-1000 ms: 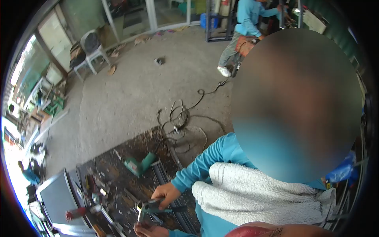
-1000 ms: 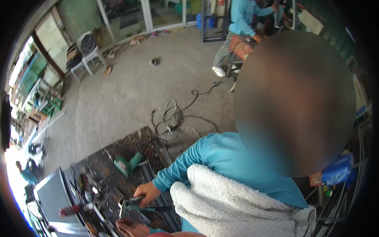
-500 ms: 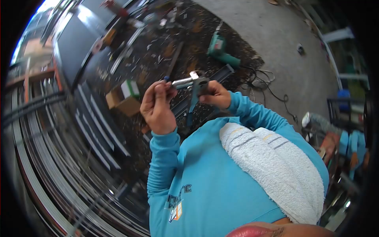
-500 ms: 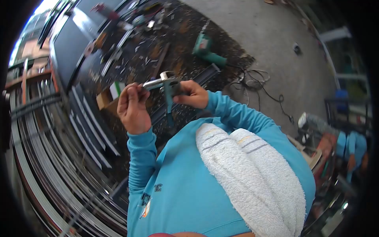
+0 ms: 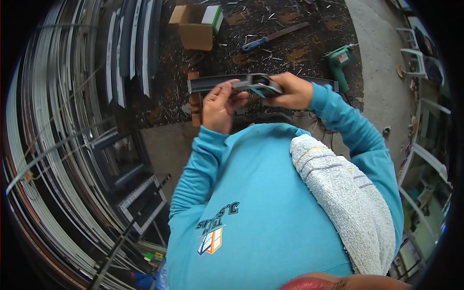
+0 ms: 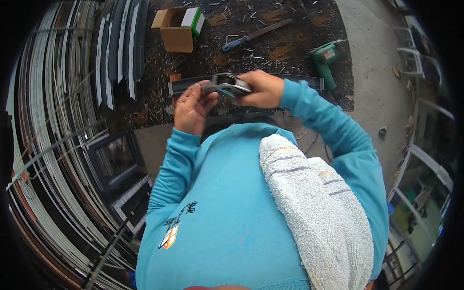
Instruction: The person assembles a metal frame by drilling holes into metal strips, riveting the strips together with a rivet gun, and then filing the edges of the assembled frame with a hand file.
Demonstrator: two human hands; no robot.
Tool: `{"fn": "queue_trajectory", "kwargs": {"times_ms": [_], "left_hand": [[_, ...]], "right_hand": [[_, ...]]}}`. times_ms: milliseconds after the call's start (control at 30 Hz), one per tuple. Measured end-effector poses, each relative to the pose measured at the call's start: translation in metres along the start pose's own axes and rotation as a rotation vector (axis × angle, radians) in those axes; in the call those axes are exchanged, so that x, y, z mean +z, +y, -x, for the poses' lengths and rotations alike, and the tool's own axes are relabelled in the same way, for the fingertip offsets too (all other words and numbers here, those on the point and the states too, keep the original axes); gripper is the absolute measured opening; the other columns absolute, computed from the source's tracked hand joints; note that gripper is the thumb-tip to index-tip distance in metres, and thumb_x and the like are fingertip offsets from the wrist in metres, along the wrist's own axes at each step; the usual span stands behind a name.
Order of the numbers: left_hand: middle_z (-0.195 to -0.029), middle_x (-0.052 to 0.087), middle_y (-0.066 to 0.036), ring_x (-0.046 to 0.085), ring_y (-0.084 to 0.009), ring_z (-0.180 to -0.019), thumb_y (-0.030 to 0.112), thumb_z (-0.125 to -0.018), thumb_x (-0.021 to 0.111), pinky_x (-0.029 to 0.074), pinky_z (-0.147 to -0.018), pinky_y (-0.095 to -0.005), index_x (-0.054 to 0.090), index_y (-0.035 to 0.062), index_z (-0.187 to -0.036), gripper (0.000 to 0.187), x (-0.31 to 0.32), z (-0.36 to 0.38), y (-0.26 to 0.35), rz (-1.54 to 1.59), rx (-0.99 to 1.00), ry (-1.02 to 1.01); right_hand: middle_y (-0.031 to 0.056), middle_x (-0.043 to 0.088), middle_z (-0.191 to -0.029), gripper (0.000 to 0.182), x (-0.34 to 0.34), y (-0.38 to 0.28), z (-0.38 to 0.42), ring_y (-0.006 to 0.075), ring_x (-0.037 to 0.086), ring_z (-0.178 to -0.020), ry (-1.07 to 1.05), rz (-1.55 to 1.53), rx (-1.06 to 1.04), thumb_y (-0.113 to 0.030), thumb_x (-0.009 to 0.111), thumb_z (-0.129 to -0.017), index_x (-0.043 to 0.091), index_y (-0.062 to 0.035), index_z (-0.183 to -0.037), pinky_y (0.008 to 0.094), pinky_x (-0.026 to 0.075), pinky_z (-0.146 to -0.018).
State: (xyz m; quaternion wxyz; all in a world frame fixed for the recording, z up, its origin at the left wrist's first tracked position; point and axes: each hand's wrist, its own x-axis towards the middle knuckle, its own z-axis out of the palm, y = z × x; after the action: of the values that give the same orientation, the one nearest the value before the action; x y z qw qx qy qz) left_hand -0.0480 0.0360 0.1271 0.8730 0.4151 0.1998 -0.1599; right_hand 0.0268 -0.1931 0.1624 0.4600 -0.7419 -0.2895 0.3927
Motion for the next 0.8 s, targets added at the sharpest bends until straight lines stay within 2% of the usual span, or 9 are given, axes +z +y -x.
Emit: {"fn": "queue_trajectory", "kwargs": {"times_ms": [67,100,167,200,267,367,467,600,800], "left_hand": [[-0.101,0.065,-0.008,0.064,-0.0134,-0.084,0.011,-0.092,0.062,0.054,-0.074,-0.0259,0.058,-0.0001,-0.118,0.029,-0.053,-0.012,0.004,-0.529,0.276,0.156],[-0.098,0.063,-0.005,0.061,-0.0111,-0.081,0.007,-0.082,0.072,0.053,-0.072,-0.0258,0.059,0.0029,-0.116,0.037,-0.094,-0.027,-0.004,-0.557,0.471,0.204],[-0.113,0.057,-0.008,0.060,-0.0151,-0.087,0.010,-0.071,0.080,0.054,-0.074,-0.0283,0.054,0.0034,-0.124,0.059,-0.136,-0.030,0.018,-1.070,0.466,0.321],[-0.116,0.056,-0.011,0.061,-0.0213,-0.090,0.013,-0.070,0.080,0.054,-0.077,-0.0318,0.053,0.0026,-0.126,0.063,-0.143,-0.030,0.030,-1.244,0.462,0.306],[-0.118,0.056,-0.013,0.062,-0.0257,-0.095,0.015,-0.072,0.077,0.053,-0.082,-0.0336,0.052,0.0041,-0.127,0.061,-0.168,-0.043,0.039,-1.391,0.548,0.158],[-0.116,0.058,-0.008,0.062,-0.0220,-0.096,0.011,-0.074,0.075,0.052,-0.080,-0.0334,0.053,0.0093,-0.129,0.059,-0.187,-0.061,0.050,-1.354,0.500,-0.082],[-0.113,0.059,-0.005,0.062,-0.0210,-0.095,0.008,-0.077,0.071,0.052,-0.080,-0.0333,0.056,0.0124,-0.126,0.052,-0.195,-0.071,0.060,-1.411,0.482,-0.181],[-0.113,0.060,-0.005,0.062,-0.0236,-0.096,0.009,-0.074,0.074,0.052,-0.082,-0.0337,0.058,0.0130,-0.123,0.051,-0.202,-0.080,0.068,-1.437,0.502,-0.259],[-0.111,0.061,-0.006,0.062,-0.0271,-0.099,0.014,-0.071,0.078,0.052,-0.086,-0.0357,0.060,0.0123,-0.117,0.048,-0.211,-0.094,0.073,-1.564,0.682,-0.358]], "right_hand": [[0.0193,0.067,-0.083,0.033,0.005,-0.008,-0.039,0.0307,0.066,-0.075,-0.020,0.123,-0.030,-0.024,0.066,-0.082,0.059,0.0003,-0.103,0.0399,0.052,-0.070],[0.0201,0.067,-0.086,0.036,0.008,-0.005,-0.060,0.0320,0.066,-0.078,-0.035,0.167,-0.019,-0.028,0.065,-0.082,0.059,-0.0001,-0.105,0.0413,0.052,-0.072],[0.0213,0.067,-0.091,0.040,0.018,0.007,-0.099,0.0344,0.066,-0.084,-0.054,0.244,0.003,-0.032,0.065,-0.082,0.060,-0.0010,-0.107,0.0433,0.051,-0.077],[0.0217,0.067,-0.093,0.041,0.023,0.009,-0.116,0.0355,0.065,-0.087,-0.057,0.282,0.009,-0.032,0.065,-0.082,0.060,-0.0016,-0.109,0.0438,0.051,-0.079],[0.0205,0.067,-0.100,0.046,0.031,0.005,-0.143,0.0345,0.065,-0.095,-0.094,0.326,0.075,-0.034,0.065,-0.081,0.060,-0.0035,-0.115,0.0430,0.050,-0.086],[0.0193,0.067,-0.104,0.050,0.042,-0.001,-0.163,0.0336,0.064,-0.098,-0.140,0.355,0.178,-0.036,0.066,-0.081,0.059,-0.0063,-0.120,0.0422,0.049,-0.089],[0.0189,0.067,-0.105,0.051,0.046,0.003,-0.177,0.0329,0.064,-0.099,-0.159,0.409,0.209,-0.036,0.066,-0.080,0.058,-0.0076,-0.122,0.0416,0.049,-0.090],[0.0186,0.067,-0.106,0.053,0.052,0.003,-0.185,0.0326,0.065,-0.098,-0.182,0.468,0.252,-0.037,0.066,-0.080,0.058,-0.0083,-0.124,0.0413,0.050,-0.090],[0.0180,0.068,-0.101,0.052,0.052,-0.003,-0.200,0.0325,0.066,-0.092,-0.238,0.547,0.329,-0.036,0.065,-0.081,0.058,-0.0072,-0.123,0.0415,0.052,-0.086]]}}
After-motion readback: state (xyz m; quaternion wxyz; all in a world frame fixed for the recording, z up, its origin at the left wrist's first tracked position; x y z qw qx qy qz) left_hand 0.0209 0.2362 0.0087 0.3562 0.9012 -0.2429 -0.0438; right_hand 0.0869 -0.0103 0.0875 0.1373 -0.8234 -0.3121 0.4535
